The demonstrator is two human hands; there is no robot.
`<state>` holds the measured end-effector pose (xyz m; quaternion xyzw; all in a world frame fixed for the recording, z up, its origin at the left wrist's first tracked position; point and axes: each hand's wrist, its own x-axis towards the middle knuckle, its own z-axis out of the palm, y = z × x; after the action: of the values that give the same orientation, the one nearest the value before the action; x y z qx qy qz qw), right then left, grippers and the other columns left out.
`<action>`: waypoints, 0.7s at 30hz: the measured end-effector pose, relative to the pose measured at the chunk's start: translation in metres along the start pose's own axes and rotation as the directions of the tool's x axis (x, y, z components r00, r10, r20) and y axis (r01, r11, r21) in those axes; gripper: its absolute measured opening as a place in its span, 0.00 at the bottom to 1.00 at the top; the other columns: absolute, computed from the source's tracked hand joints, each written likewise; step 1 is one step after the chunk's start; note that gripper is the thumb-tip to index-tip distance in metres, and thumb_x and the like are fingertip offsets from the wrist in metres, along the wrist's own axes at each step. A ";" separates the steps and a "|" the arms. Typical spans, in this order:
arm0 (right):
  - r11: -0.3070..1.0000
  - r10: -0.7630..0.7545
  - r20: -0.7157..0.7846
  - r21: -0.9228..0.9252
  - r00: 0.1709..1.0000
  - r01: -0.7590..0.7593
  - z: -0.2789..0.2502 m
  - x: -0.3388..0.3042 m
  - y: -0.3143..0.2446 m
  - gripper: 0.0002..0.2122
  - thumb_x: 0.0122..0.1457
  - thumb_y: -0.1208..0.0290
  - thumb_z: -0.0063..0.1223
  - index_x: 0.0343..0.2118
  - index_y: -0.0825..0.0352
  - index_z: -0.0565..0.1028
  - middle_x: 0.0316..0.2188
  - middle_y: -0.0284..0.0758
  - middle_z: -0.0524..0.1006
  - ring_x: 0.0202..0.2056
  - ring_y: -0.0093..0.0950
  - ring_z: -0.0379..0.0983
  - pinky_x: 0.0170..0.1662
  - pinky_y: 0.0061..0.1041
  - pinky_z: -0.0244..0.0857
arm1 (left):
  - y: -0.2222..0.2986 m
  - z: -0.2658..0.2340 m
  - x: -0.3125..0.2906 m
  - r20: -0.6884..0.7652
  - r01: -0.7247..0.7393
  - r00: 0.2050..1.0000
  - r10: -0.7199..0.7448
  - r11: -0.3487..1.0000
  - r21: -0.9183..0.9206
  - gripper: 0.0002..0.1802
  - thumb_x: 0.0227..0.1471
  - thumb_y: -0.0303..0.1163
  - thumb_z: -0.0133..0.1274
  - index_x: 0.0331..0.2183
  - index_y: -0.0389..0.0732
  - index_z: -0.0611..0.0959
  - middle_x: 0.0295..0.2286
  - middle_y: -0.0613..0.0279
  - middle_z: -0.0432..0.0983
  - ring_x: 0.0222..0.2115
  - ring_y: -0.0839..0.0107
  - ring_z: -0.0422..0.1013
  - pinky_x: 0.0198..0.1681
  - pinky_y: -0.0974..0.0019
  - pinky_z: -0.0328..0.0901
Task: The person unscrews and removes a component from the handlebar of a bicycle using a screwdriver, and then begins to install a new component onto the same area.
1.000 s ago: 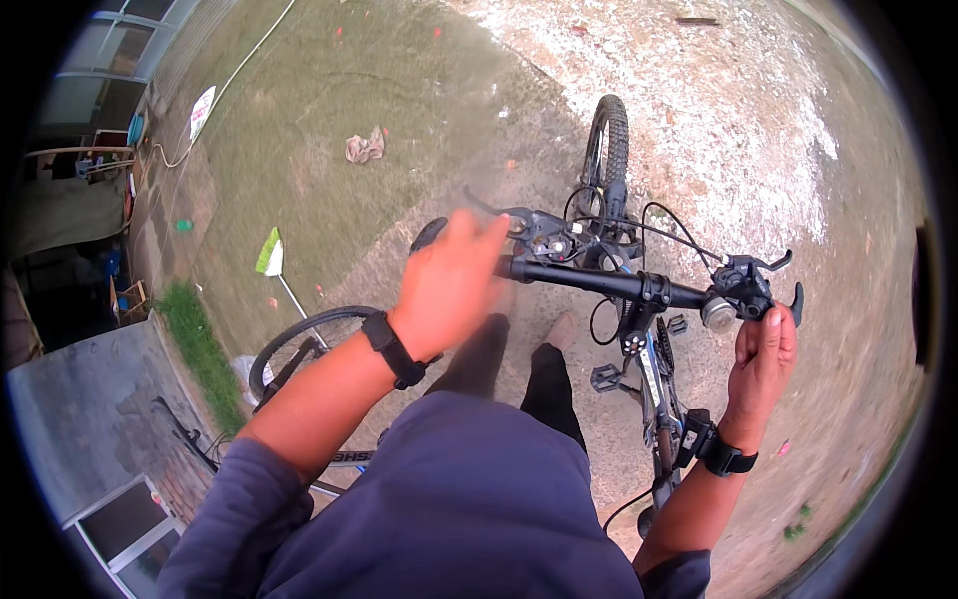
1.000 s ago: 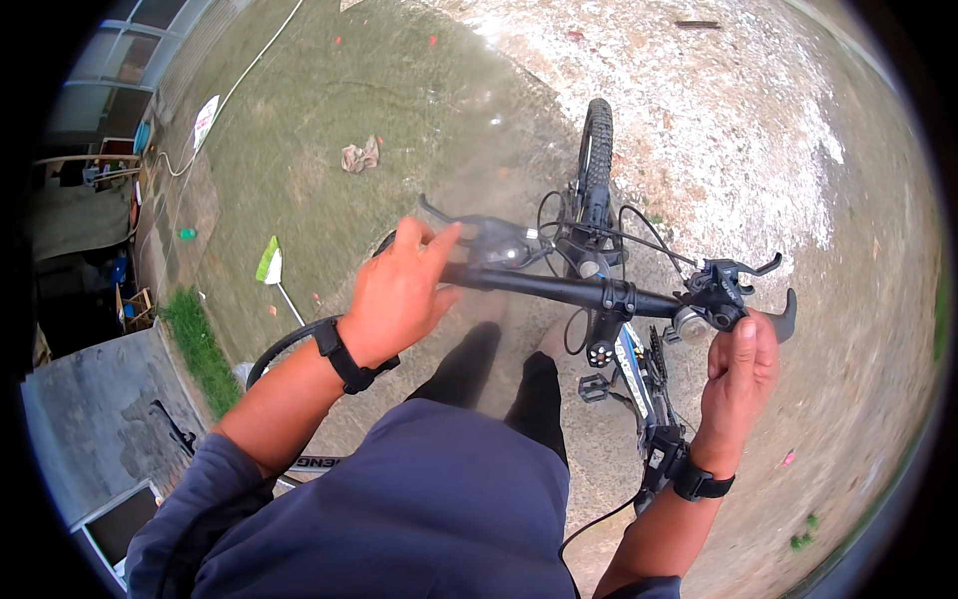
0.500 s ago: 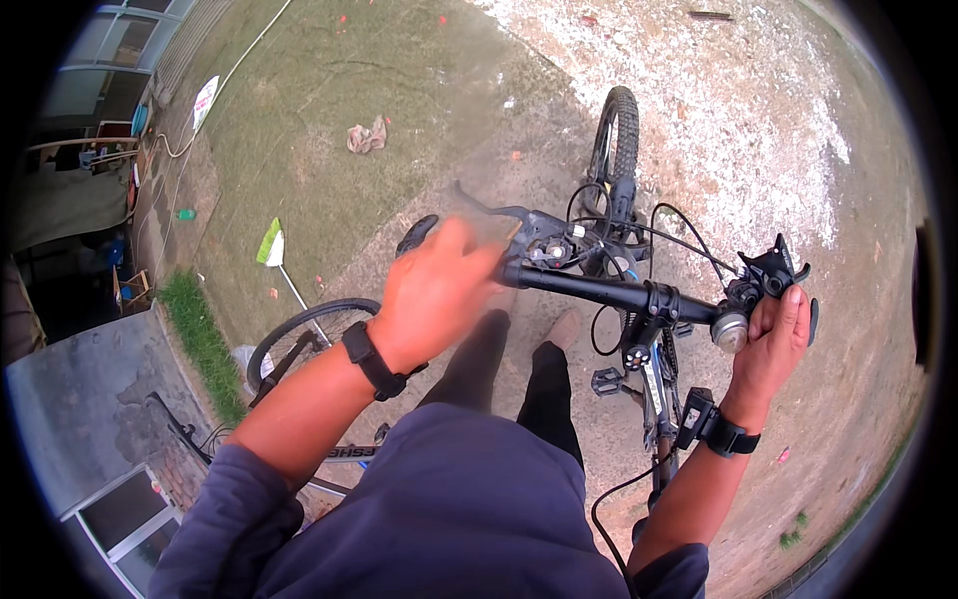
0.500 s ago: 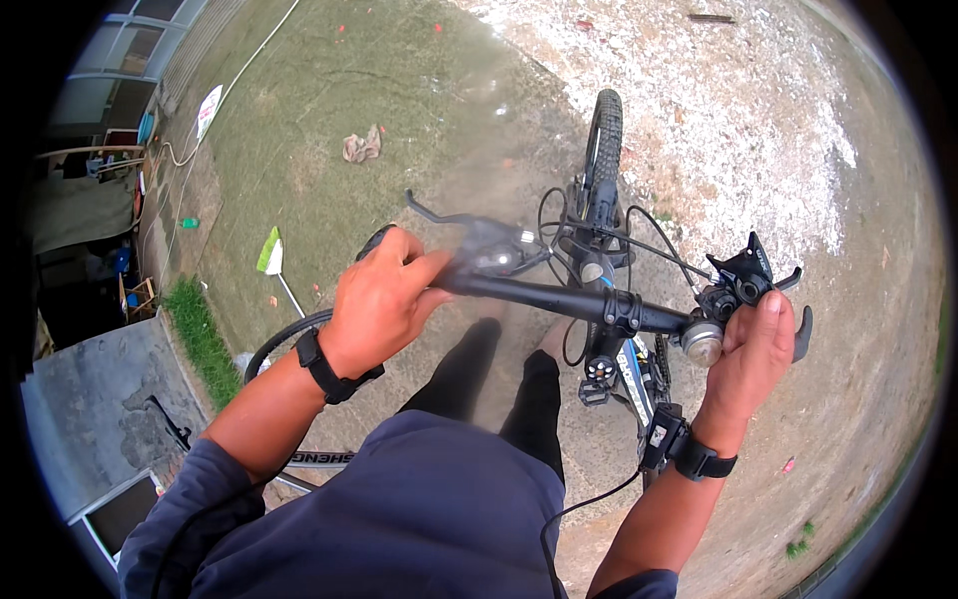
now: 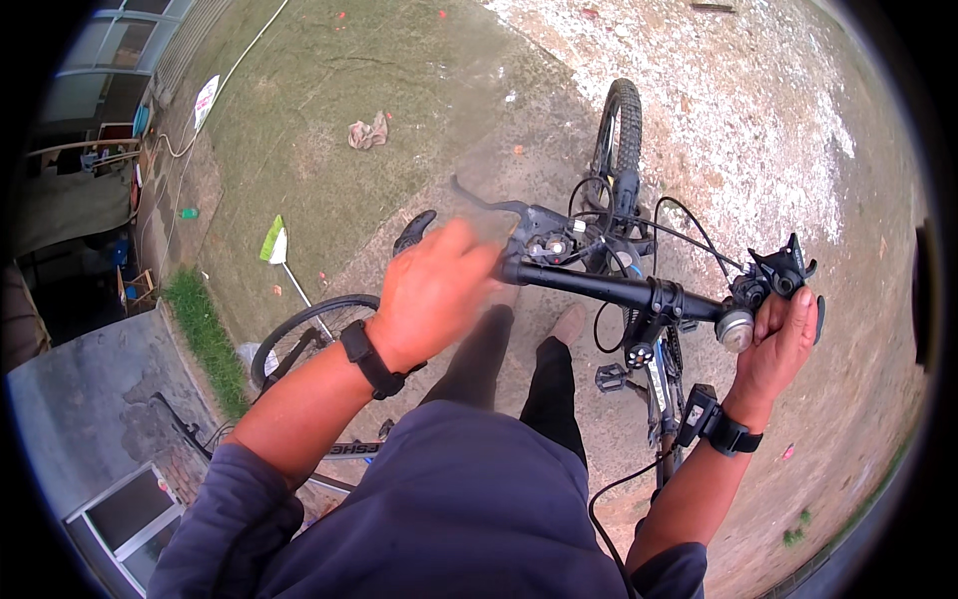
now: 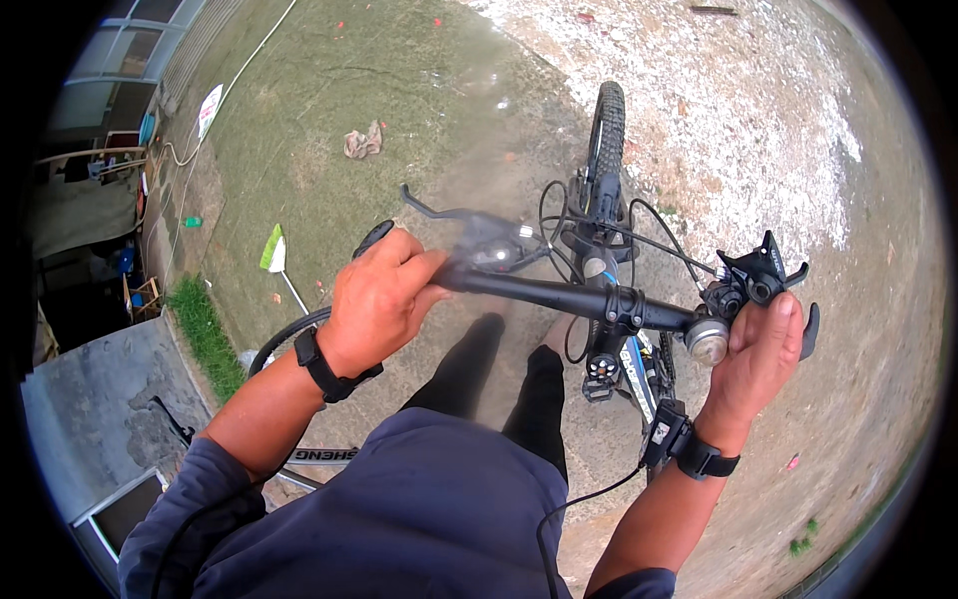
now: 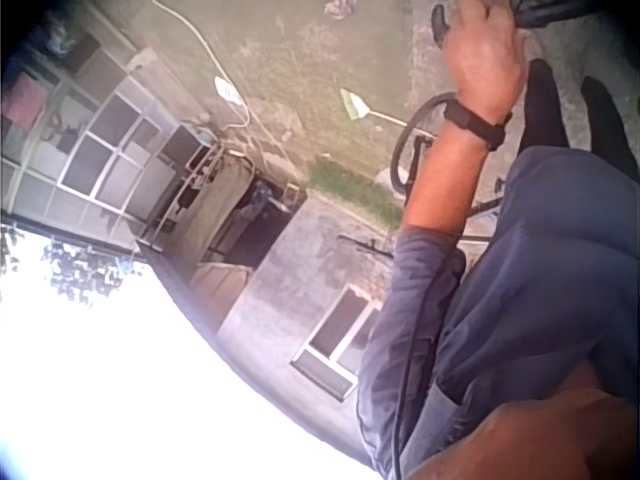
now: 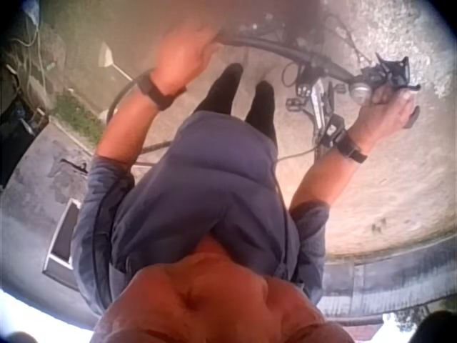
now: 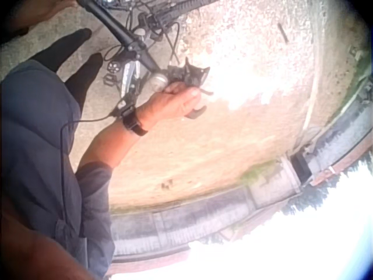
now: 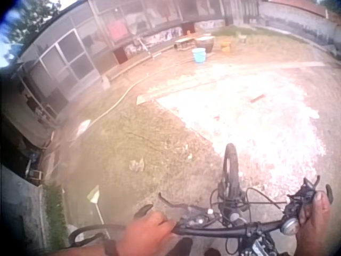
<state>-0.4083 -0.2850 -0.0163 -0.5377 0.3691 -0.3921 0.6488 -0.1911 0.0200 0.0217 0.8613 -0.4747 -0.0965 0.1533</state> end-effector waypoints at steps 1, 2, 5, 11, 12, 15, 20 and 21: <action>1.000 0.000 0.002 0.004 1.000 0.000 0.000 0.000 0.000 0.14 0.72 0.61 0.47 0.31 0.64 0.73 0.17 0.21 0.58 0.18 0.12 0.50 0.21 0.17 0.44 | 0.000 0.000 0.000 -0.003 -0.009 1.000 0.009 1.000 0.002 0.22 0.41 0.29 0.69 0.41 0.41 0.83 0.32 0.58 0.73 0.31 0.55 0.74 0.30 0.56 0.70; 1.000 0.002 -0.001 0.007 1.000 -0.002 0.000 0.000 0.000 0.14 0.72 0.61 0.48 0.31 0.64 0.73 0.17 0.21 0.58 0.18 0.12 0.50 0.21 0.17 0.44 | -0.001 0.000 0.000 -0.006 -0.019 1.000 0.019 1.000 0.004 0.22 0.41 0.28 0.69 0.41 0.41 0.83 0.31 0.58 0.73 0.31 0.55 0.74 0.30 0.56 0.70; 1.000 0.006 -0.014 0.001 1.000 -0.006 0.000 0.000 0.001 0.14 0.72 0.61 0.47 0.30 0.63 0.71 0.17 0.21 0.57 0.18 0.12 0.50 0.21 0.17 0.44 | -0.001 0.000 0.000 -0.009 -0.022 1.000 0.022 1.000 -0.001 0.21 0.40 0.28 0.69 0.40 0.41 0.83 0.31 0.58 0.73 0.31 0.55 0.75 0.30 0.57 0.70; 1.000 0.018 -0.030 -0.020 0.999 -0.019 0.004 0.000 -0.001 0.16 0.73 0.60 0.46 0.27 0.62 0.66 0.18 0.23 0.56 0.18 0.13 0.49 0.20 0.17 0.43 | 0.002 0.001 0.001 -0.052 -0.011 0.999 0.011 1.000 0.003 0.31 0.39 0.28 0.70 0.48 0.40 0.80 0.33 0.57 0.72 0.31 0.56 0.75 0.31 0.56 0.70; 1.000 0.018 -0.025 -0.017 1.000 -0.019 0.003 0.000 -0.001 0.16 0.72 0.60 0.46 0.27 0.62 0.66 0.18 0.23 0.56 0.18 0.13 0.49 0.20 0.17 0.43 | 0.002 0.001 0.001 -0.041 0.003 0.999 -0.002 1.000 0.012 0.33 0.39 0.28 0.70 0.50 0.41 0.79 0.33 0.57 0.72 0.31 0.56 0.74 0.31 0.56 0.70; 1.000 0.013 -0.018 -0.017 1.000 -0.013 0.003 0.000 -0.001 0.16 0.72 0.60 0.46 0.27 0.62 0.66 0.18 0.23 0.56 0.18 0.13 0.50 0.20 0.17 0.44 | 0.003 0.001 0.001 -0.010 0.029 1.000 -0.028 0.999 0.036 0.39 0.38 0.29 0.71 0.55 0.41 0.76 0.33 0.58 0.71 0.30 0.57 0.74 0.30 0.57 0.70; 1.000 0.013 -0.027 -0.018 1.000 -0.014 0.003 0.000 -0.001 0.16 0.72 0.60 0.46 0.27 0.62 0.66 0.19 0.23 0.56 0.18 0.13 0.49 0.20 0.17 0.44 | 0.006 -0.006 0.002 0.081 0.051 0.995 -0.056 0.996 0.071 0.38 0.41 0.29 0.67 0.57 0.44 0.75 0.33 0.59 0.70 0.37 0.58 0.74 0.36 0.58 0.72; 1.000 0.017 -0.030 -0.016 0.999 -0.017 0.003 0.000 -0.001 0.16 0.72 0.60 0.46 0.27 0.62 0.66 0.19 0.22 0.56 0.18 0.13 0.49 0.20 0.17 0.43 | 0.007 -0.005 0.003 0.081 0.053 0.995 -0.059 0.996 0.069 0.38 0.41 0.29 0.67 0.57 0.45 0.75 0.33 0.59 0.70 0.36 0.58 0.74 0.36 0.58 0.72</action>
<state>-0.4053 -0.2838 -0.0151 -0.5339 0.3863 -0.3915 0.6422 -0.1932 0.0151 0.0292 0.8741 -0.4593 -0.1207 0.1017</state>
